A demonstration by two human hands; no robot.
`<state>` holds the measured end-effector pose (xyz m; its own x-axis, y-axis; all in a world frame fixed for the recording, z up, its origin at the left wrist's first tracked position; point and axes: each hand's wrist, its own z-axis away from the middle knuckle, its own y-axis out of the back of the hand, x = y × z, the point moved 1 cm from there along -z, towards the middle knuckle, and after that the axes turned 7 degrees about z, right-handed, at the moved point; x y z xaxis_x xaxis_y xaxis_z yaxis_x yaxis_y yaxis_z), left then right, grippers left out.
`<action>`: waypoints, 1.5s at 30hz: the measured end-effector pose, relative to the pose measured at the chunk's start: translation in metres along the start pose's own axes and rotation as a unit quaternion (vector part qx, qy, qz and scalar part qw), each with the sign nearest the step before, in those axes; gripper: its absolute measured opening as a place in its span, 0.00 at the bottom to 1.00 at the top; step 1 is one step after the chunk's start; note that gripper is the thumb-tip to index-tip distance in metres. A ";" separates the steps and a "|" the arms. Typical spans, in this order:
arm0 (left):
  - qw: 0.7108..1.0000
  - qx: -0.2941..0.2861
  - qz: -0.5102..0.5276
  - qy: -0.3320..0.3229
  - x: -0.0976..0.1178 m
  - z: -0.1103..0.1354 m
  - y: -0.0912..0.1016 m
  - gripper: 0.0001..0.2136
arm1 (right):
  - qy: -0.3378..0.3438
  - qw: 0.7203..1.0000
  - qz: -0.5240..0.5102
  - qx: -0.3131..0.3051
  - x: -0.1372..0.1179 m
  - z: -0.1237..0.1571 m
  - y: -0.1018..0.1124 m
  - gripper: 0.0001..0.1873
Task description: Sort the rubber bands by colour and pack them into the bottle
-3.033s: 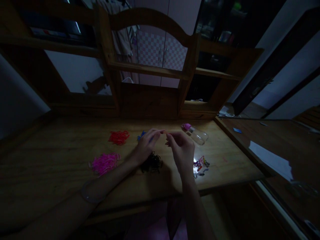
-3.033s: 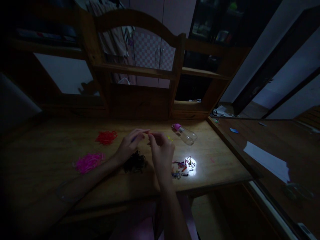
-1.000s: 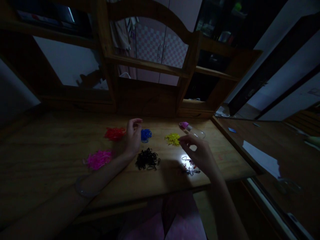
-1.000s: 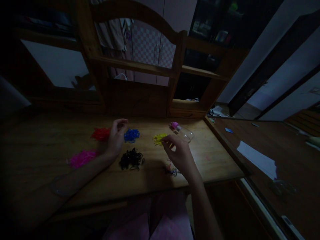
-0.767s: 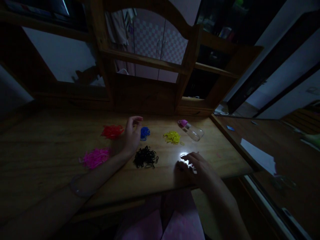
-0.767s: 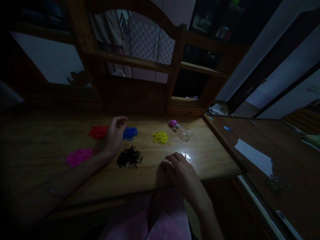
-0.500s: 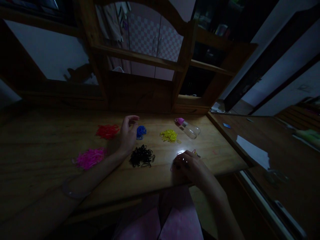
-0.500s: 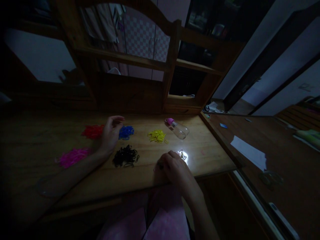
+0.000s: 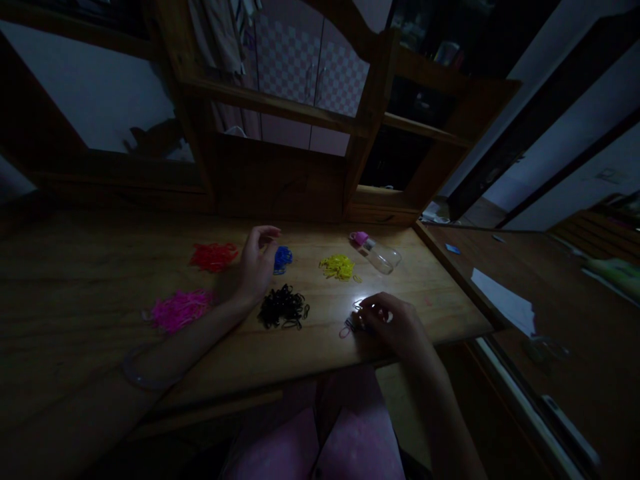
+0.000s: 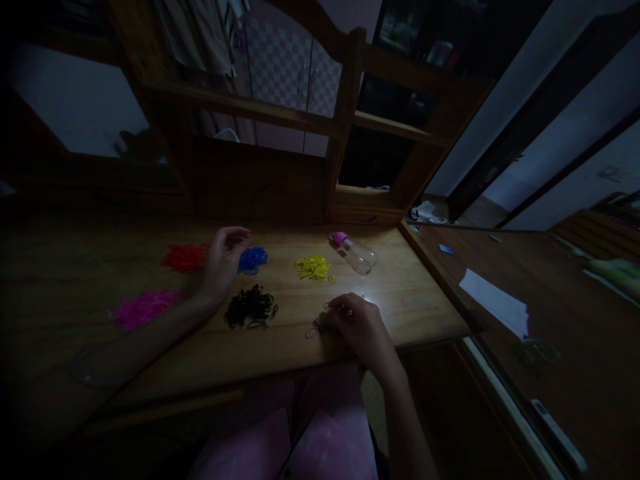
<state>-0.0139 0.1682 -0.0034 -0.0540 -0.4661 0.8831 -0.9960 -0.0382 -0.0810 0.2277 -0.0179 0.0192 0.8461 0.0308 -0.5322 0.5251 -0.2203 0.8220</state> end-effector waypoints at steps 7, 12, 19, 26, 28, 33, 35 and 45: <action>1.000 0.001 -0.003 0.003 0.000 0.001 -0.001 0.09 | 0.006 0.997 -0.057 0.047 0.009 -0.001 0.008 0.06; 1.000 -0.003 -0.002 0.004 0.001 0.001 -0.001 0.09 | -0.015 0.993 -0.092 0.068 0.016 0.001 0.011 0.07; 1.000 -0.006 0.004 0.013 -0.001 0.000 -0.001 0.10 | -0.004 0.998 -0.054 0.045 0.012 -0.007 0.008 0.05; 1.000 -0.009 0.005 0.024 0.001 0.001 -0.001 0.09 | 0.062 0.993 0.087 -0.046 0.006 -0.028 0.003 0.12; 0.999 -0.011 0.006 0.034 0.002 0.002 -0.001 0.10 | 0.063 0.994 0.072 -0.057 0.006 -0.028 0.001 0.12; 0.999 -0.013 0.009 0.042 0.004 0.003 -0.003 0.09 | 0.064 0.996 0.042 -0.042 0.009 -0.028 0.000 0.15; 0.999 -0.012 0.009 0.042 0.004 0.004 -0.004 0.08 | 0.062 0.995 0.054 -0.054 0.010 -0.031 0.000 0.15; 0.999 -0.010 0.013 0.045 0.005 0.004 -0.004 0.08 | 0.071 0.978 0.152 -0.122 -0.006 -0.054 0.007 0.13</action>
<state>-0.0103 0.1627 -0.0009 -0.0861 -0.3851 0.9189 -0.9953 -0.0085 -0.0968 0.2313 0.0327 0.0387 0.9616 0.1395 -0.2363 0.2387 -0.0010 0.9711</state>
